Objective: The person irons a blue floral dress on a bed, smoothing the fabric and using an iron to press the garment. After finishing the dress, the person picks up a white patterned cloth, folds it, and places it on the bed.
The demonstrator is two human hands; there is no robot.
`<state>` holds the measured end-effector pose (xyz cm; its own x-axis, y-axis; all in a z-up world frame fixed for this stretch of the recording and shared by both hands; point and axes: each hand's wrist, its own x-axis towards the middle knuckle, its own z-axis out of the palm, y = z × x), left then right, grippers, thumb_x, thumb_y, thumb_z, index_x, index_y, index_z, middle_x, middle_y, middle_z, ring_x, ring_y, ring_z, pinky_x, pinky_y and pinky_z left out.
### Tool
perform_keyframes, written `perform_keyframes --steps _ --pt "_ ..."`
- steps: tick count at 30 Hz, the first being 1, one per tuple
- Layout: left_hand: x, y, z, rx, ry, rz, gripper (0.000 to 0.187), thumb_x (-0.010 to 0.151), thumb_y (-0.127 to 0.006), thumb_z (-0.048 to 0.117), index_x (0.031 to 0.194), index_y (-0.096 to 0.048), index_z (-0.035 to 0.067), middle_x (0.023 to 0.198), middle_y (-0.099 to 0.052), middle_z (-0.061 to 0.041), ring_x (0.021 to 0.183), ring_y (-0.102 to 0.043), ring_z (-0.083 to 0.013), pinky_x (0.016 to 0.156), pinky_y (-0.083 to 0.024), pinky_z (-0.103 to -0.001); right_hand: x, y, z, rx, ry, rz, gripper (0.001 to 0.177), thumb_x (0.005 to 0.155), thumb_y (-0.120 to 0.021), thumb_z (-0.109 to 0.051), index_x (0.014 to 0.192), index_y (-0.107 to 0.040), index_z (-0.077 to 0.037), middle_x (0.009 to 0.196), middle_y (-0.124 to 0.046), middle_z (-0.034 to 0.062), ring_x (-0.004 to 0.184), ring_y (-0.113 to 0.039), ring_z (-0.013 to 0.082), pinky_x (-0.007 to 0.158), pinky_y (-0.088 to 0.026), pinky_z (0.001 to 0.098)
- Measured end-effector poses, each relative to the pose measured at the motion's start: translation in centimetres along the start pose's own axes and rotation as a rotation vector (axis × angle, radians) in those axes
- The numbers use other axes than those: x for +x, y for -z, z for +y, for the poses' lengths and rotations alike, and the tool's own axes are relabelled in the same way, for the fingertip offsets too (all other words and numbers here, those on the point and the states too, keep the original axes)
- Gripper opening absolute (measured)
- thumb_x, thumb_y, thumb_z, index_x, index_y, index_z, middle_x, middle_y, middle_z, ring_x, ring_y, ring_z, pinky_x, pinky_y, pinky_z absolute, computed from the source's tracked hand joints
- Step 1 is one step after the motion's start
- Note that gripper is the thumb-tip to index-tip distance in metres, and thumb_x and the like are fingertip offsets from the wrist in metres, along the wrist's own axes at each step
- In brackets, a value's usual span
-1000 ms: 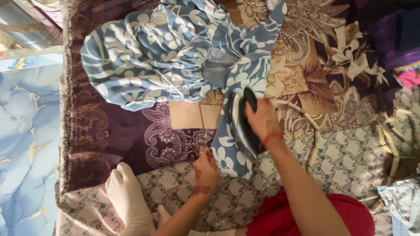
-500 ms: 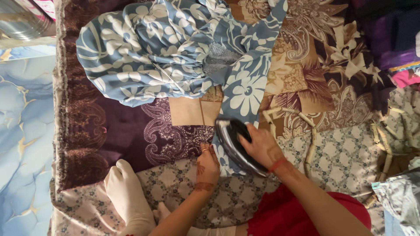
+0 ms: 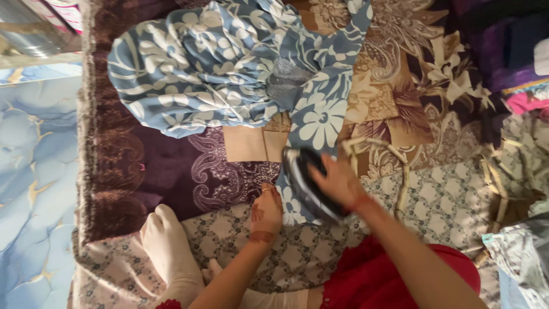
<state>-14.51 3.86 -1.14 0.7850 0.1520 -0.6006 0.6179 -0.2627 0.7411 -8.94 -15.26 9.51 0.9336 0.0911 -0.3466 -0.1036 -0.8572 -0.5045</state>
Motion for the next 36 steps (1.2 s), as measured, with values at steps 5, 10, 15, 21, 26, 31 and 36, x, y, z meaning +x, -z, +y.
perform_keyframes --steps 5,10,15,21,26,31,36 --pt "0.7 -0.8 -0.9 0.050 -0.114 0.074 0.056 0.112 -0.030 0.043 0.101 -0.066 0.000 0.083 -0.070 -0.021 0.075 -0.068 -0.0375 0.067 -0.049 -0.048 -6.6 -2.2 0.6 -0.118 0.302 0.343 0.036 0.101 -0.053 -0.037 0.104 -0.060 -0.001 0.075 -0.070 0.0194 0.064 -0.069 0.0313 0.056 -0.057 0.0419" --pt "0.5 -0.9 -2.2 0.302 -0.367 0.075 0.042 0.113 -0.028 0.029 0.107 -0.059 0.000 0.081 -0.066 -0.025 0.072 -0.067 -0.0404 0.062 -0.049 -0.051 -2.2 -0.9 1.7 -0.019 -0.077 0.239 0.036 0.101 -0.052 -0.032 0.106 -0.059 0.003 0.078 -0.068 0.0219 0.063 -0.071 0.0348 0.057 -0.060 0.0451" --pt "0.7 -0.6 -2.1 0.410 -0.455 0.132 0.036 0.108 -0.034 0.026 0.121 -0.052 -0.003 0.078 -0.067 -0.026 0.069 -0.067 -0.0427 0.059 -0.051 -0.052 6.9 2.6 3.8 -0.101 -0.080 0.608 0.040 0.102 -0.063 -0.035 0.098 -0.068 0.004 0.077 -0.069 0.0279 0.072 -0.070 0.0427 0.064 -0.059 0.0501" --pt "-0.5 2.7 1.1 0.555 -0.545 0.121 0.028 0.099 -0.053 0.030 0.100 -0.064 0.004 0.077 -0.071 -0.021 0.071 -0.069 -0.0407 0.066 -0.053 -0.052 7.4 4.1 4.5 0.110 -0.222 0.592 0.042 0.100 -0.063 -0.037 0.097 -0.065 0.005 0.072 -0.071 0.0252 0.050 -0.069 0.0319 0.049 -0.057 0.0421" --pt "0.7 3.1 8.2 0.511 -0.749 0.297 0.029 0.098 -0.060 0.034 0.087 -0.067 0.008 0.076 -0.069 -0.017 0.073 -0.069 -0.0381 0.068 -0.053 -0.050 1.4 1.5 6.5 0.003 -0.218 0.686 0.036 0.098 -0.065 -0.035 0.098 -0.068 0.001 0.078 -0.070 0.0262 0.071 -0.070 0.0431 0.065 -0.056 0.0505" --pt "8.8 -3.4 16.1 0.516 -0.965 0.441 0.036 0.091 -0.069 0.037 0.102 -0.063 0.004 0.096 -0.067 -0.017 0.093 -0.064 -0.0363 0.079 -0.051 -0.046 -1.9 -0.1 7.1 0.066 -0.316 0.632 0.039 0.098 -0.065 -0.036 0.095 -0.066 0.003 0.080 -0.068 0.0263 0.071 -0.069 0.0436 0.061 -0.055 0.0501" --pt "16.9 -6.8 15.6 0.691 -0.978 0.537 0.023 0.087 -0.067 0.027 0.101 -0.068 0.010 0.107 -0.067 -0.013 0.105 -0.065 -0.0343 0.085 -0.052 -0.046 -1.5 -0.3 7.6 0.075 -0.221 0.706 0.039 0.094 -0.068 -0.036 0.093 -0.068 0.003 0.079 -0.070 0.0262 0.073 -0.068 0.0439 0.065 -0.055 0.0502"
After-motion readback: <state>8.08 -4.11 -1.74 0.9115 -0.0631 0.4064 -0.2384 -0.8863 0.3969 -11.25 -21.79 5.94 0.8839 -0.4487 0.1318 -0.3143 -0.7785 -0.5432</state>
